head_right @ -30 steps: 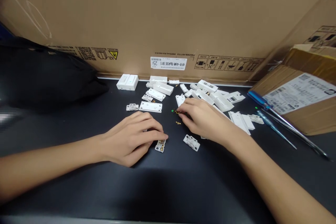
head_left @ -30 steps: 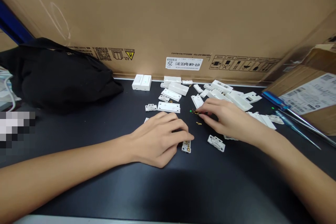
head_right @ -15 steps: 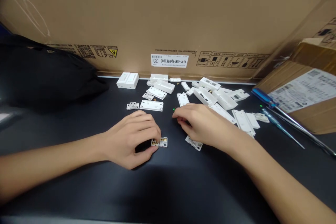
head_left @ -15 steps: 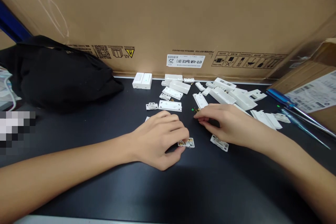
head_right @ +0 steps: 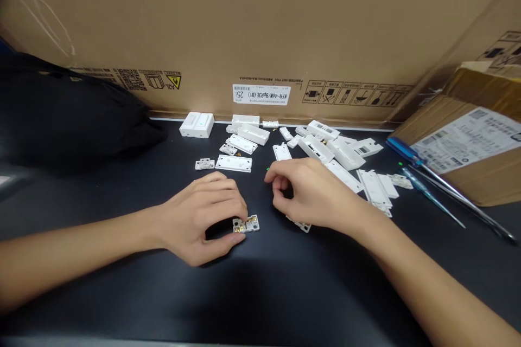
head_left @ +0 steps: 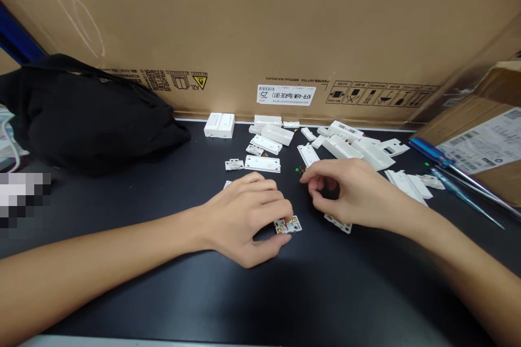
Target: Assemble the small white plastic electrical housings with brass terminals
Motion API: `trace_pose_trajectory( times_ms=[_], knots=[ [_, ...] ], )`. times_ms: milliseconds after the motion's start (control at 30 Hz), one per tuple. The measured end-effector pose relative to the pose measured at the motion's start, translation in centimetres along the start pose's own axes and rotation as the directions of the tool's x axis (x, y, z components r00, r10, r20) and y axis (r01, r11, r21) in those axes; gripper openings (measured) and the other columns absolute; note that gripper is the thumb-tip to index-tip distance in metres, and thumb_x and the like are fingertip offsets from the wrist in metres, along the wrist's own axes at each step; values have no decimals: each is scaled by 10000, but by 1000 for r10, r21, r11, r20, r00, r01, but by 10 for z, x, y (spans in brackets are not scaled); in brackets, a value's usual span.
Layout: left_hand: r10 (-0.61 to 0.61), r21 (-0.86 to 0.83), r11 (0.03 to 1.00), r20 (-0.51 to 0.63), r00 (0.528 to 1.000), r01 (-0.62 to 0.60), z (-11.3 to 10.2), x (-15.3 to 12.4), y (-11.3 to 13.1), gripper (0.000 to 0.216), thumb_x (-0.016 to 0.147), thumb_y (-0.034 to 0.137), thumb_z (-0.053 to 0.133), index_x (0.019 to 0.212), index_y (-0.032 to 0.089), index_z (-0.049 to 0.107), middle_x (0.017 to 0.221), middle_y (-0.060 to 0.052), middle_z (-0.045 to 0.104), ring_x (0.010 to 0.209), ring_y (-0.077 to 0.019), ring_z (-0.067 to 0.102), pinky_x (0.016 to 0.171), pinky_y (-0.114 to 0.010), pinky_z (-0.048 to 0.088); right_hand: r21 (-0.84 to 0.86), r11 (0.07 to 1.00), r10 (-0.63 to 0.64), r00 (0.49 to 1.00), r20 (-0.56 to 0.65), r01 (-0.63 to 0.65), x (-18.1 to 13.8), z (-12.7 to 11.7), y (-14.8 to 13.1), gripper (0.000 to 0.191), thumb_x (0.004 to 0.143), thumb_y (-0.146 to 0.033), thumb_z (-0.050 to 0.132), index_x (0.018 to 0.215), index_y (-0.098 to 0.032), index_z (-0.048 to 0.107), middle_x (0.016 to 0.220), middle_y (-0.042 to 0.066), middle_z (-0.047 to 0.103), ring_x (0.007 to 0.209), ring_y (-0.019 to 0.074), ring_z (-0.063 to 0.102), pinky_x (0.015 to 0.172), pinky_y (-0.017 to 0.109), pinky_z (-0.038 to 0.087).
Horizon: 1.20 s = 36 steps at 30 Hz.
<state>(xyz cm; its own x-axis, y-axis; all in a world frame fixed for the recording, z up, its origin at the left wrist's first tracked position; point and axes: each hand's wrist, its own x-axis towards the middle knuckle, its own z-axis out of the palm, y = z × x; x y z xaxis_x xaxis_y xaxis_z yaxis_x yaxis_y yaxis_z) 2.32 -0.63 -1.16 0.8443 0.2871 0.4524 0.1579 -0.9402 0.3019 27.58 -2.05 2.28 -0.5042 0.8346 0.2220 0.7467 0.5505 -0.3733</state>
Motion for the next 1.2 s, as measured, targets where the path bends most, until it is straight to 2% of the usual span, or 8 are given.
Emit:
trace_pose_trajectory(
  times_ms=[133, 267, 333, 433, 633, 900, 1033, 1200],
  knots=[
    [-18, 7, 1000, -55, 998, 18, 0, 0, -1, 118, 961, 302, 600, 973, 185, 611, 895, -25, 714, 830, -181, 635, 796, -345, 439, 309, 942, 141, 990, -18, -129, 1, 1, -9, 157, 733, -128, 670, 861, -220, 664, 724, -10, 710, 530, 113, 600, 495, 237, 494],
    [-70, 16, 997, -154, 985, 74, 2, 1, -5, 165, 1006, 349, 625, 1013, 184, 608, 954, -24, 729, 864, -172, 651, 821, -323, 460, 631, 745, 256, 966, 28, -216, 2, 7, -23, 185, 732, -150, 756, 839, -224, 624, 751, 10, 715, 618, 147, 688, 559, 231, 579],
    [-89, 7, 996, -195, 977, 92, 3, 2, -7, 188, 1004, 368, 647, 998, 184, 607, 933, -14, 731, 834, -158, 649, 809, -310, 466, 713, 658, 291, 955, 57, -243, 2, 10, -32, 214, 735, -150, 787, 833, -225, 611, 761, 8, 716, 665, 162, 721, 613, 238, 607],
    [-116, -12, 993, -241, 964, 117, 3, 2, -9, 192, 1002, 352, 658, 942, 176, 609, 851, 2, 709, 750, -135, 621, 745, -290, 459, 744, 613, 325, 943, 69, -266, 2, 15, -42, 221, 742, -145, 808, 820, -224, 616, 782, -8, 696, 689, 154, 724, 631, 230, 602],
    [-110, -31, 994, -287, 952, 105, 4, 1, -11, 129, 996, 263, 672, 914, 168, 643, 814, 12, 718, 724, -117, 633, 740, -279, 467, 703, 671, 339, 941, -12, -233, 0, 14, -45, 182, 770, -167, 798, 767, -219, 624, 798, -5, 686, 708, 138, 675, 624, 224, 568],
    [-102, -18, 995, -281, 954, 101, 4, 2, -9, 75, 992, 215, 657, 944, 159, 662, 855, -12, 736, 763, -130, 660, 751, -287, 492, 676, 704, 278, 960, 17, -216, -1, 12, -35, 147, 814, -191, 791, 844, -230, 653, 801, -21, 682, 733, 134, 663, 647, 223, 552],
    [-107, -5, 994, -269, 957, 109, 4, 1, -9, 73, 997, 216, 643, 949, 164, 657, 850, -5, 730, 765, -130, 656, 751, -289, 485, 572, 801, 200, 979, 26, -179, -1, 7, -35, 59, 866, -191, 741, 882, -232, 702, 823, -22, 712, 732, 120, 661, 673, 219, 544],
    [-105, -2, 994, -257, 961, 108, 4, 2, -9, 94, 1012, 224, 621, 950, 163, 658, 856, -5, 727, 774, -131, 655, 766, -293, 481, 417, 902, 129, 992, -10, -113, -2, 1, -34, 59, 893, -203, 709, 908, -245, 747, 852, -22, 753, 743, 123, 685, 695, 237, 549]
  ],
)
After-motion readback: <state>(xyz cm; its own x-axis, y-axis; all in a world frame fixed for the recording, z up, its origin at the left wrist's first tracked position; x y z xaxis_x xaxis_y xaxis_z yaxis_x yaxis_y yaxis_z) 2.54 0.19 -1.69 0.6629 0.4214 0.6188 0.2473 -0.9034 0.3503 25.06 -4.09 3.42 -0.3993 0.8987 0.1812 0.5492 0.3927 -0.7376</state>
